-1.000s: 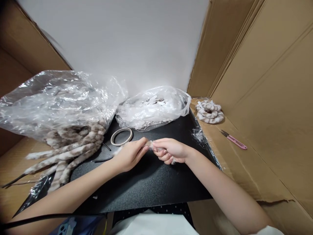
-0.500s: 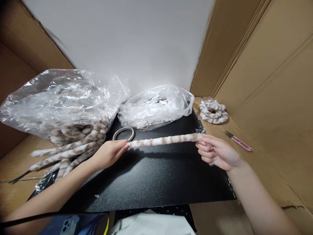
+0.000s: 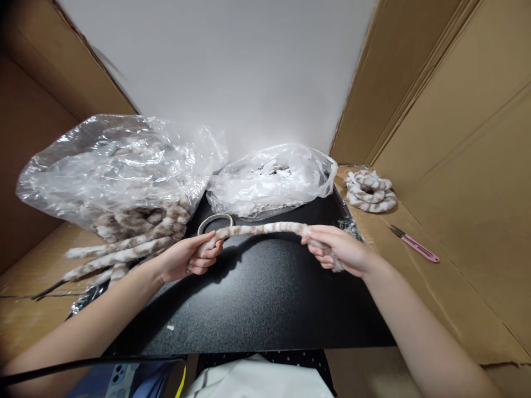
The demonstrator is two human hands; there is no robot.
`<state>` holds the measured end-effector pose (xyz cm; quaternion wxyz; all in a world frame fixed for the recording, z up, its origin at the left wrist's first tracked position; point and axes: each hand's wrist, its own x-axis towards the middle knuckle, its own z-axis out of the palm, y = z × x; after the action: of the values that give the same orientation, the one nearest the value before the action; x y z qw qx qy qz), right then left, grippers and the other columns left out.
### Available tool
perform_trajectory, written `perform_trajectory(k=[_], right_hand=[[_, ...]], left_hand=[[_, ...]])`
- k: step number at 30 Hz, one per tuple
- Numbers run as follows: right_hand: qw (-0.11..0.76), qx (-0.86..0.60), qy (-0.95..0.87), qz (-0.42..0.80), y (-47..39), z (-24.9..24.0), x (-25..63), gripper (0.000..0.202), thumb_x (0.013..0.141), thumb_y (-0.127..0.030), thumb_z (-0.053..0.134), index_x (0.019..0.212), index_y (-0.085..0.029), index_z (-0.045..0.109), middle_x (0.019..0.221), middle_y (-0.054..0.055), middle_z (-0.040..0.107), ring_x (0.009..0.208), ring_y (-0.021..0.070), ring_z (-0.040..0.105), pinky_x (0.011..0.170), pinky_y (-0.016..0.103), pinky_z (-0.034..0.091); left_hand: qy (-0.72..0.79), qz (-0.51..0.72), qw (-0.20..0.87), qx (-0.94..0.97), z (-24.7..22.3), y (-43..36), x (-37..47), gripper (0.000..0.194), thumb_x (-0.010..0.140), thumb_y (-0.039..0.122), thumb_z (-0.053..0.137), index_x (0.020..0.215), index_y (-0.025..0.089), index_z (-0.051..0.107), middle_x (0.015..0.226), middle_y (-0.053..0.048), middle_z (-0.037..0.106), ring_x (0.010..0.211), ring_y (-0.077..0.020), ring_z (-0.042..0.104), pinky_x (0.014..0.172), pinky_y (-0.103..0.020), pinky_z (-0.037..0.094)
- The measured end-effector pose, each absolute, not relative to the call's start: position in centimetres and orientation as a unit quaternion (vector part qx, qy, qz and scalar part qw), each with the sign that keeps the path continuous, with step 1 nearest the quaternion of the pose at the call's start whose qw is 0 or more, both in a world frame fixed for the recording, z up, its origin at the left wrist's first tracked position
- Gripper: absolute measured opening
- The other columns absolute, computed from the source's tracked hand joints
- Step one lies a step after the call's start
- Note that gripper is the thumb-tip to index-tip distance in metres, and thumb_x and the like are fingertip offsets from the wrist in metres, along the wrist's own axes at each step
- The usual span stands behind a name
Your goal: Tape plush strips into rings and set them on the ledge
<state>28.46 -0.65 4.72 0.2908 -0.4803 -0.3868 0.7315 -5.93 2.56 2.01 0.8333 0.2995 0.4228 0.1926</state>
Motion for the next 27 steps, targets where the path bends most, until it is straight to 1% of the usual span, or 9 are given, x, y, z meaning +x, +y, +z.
perform_trajectory(k=[2, 5, 9, 12, 16, 18, 20, 23, 27], right_hand=[[0.272, -0.483, -0.433, 0.711, -0.3, 4.8, 26.5, 0.032, 0.080, -0.045, 0.068, 0.089, -0.015, 0.061, 0.055, -0.007, 0.047, 0.038, 0.0024, 0.034, 0.037, 0.014, 0.027], [0.272, -0.471, -0.455, 0.705, 0.5, 4.8, 23.8, 0.028, 0.083, -0.034, 0.067, 0.102, -0.016, 0.060, 0.061, -0.003, 0.059, 0.042, 0.0067, 0.048, 0.040, 0.017, 0.040], [0.348, -0.400, -0.349, 0.773, 1.4, 3.8, 20.8, 0.015, 0.087, -0.018, 0.059, 0.102, -0.017, 0.059, 0.080, 0.005, 0.072, 0.070, 0.0161, 0.070, 0.065, 0.030, 0.058], [0.438, -0.338, -0.279, 0.785, 1.5, 2.5, 18.9, 0.008, 0.089, -0.015, 0.054, 0.092, -0.018, 0.061, 0.098, 0.007, 0.074, 0.096, 0.0182, 0.070, 0.089, 0.036, 0.055], [0.489, -0.310, -0.291, 0.762, 0.9, 1.0, 17.5, 0.013, 0.090, -0.023, 0.056, 0.097, -0.019, 0.066, 0.113, 0.007, 0.072, 0.111, 0.0195, 0.064, 0.101, 0.037, 0.047], [0.486, -0.314, -0.309, 0.755, 0.7, 0.5, 17.4, 0.015, 0.088, -0.028, 0.061, 0.099, -0.020, 0.066, 0.116, 0.008, 0.071, 0.112, 0.0202, 0.063, 0.101, 0.036, 0.046], [0.479, -0.336, -0.318, 0.746, 0.6, 0.2, 17.4, 0.018, 0.083, -0.032, 0.068, 0.097, -0.020, 0.066, 0.114, 0.007, 0.071, 0.106, 0.0199, 0.064, 0.094, 0.034, 0.049], [0.493, -0.400, -0.312, 0.707, 0.6, -0.2, 17.6, 0.025, 0.070, -0.035, 0.080, 0.084, -0.020, 0.066, 0.092, 0.003, 0.072, 0.082, 0.0148, 0.063, 0.075, 0.026, 0.051], [0.504, -0.446, -0.288, 0.681, 0.8, -0.7, 17.7, 0.036, 0.057, -0.040, 0.087, 0.077, -0.018, 0.066, 0.065, -0.004, 0.058, 0.060, 0.0094, 0.053, 0.058, 0.022, 0.046]], left_hand=[[0.410, 0.215, 0.843, 0.276, 2.3, 2.5, -5.8, 0.026, 0.094, 0.039, 0.046, 0.084, 0.015, 0.052, 0.058, 0.007, 0.033, 0.040, -0.0035, 0.016, 0.035, -0.014, 0.014], [0.393, 0.263, 0.832, 0.290, 3.1, 2.0, -5.3, 0.023, 0.091, 0.037, 0.054, 0.089, 0.015, 0.055, 0.059, 0.007, 0.036, 0.040, -0.0025, 0.016, 0.036, -0.013, 0.013], [0.337, 0.329, 0.829, 0.303, 3.5, 1.3, -3.1, 0.034, 0.080, 0.046, 0.069, 0.082, 0.016, 0.053, 0.053, 0.011, 0.026, 0.041, -0.0022, 0.012, 0.036, -0.013, 0.014], [0.361, 0.372, 0.777, 0.358, 2.7, 0.6, -0.7, 0.044, 0.073, 0.046, 0.075, 0.066, 0.016, 0.043, 0.053, 0.011, 0.028, 0.042, -0.0016, 0.020, 0.038, -0.013, 0.021], [0.427, 0.377, 0.644, 0.510, 1.0, -0.1, 1.3, 0.033, 0.069, 0.036, 0.081, 0.078, 0.014, 0.058, 0.068, 0.003, 0.055, 0.060, -0.0078, 0.051, 0.053, -0.018, 0.045], [0.424, 0.379, 0.628, 0.532, 0.5, -0.3, 1.5, 0.030, 0.073, 0.037, 0.077, 0.082, 0.013, 0.061, 0.074, 0.000, 0.061, 0.069, -0.0123, 0.058, 0.060, -0.023, 0.051], [0.428, 0.388, 0.632, 0.517, 0.3, -0.3, 1.4, 0.030, 0.075, 0.039, 0.075, 0.079, 0.013, 0.062, 0.071, 0.000, 0.062, 0.067, -0.0132, 0.060, 0.061, -0.025, 0.052], [0.440, 0.367, 0.674, 0.467, 0.1, -0.2, 1.1, 0.030, 0.073, 0.038, 0.077, 0.079, 0.012, 0.064, 0.075, -0.003, 0.066, 0.069, -0.0143, 0.063, 0.064, -0.026, 0.053], [0.429, 0.297, 0.714, 0.466, -0.4, 0.0, 1.1, 0.035, 0.066, 0.033, 0.082, 0.090, 0.010, 0.070, 0.084, -0.008, 0.071, 0.076, -0.0165, 0.065, 0.072, -0.028, 0.053]])
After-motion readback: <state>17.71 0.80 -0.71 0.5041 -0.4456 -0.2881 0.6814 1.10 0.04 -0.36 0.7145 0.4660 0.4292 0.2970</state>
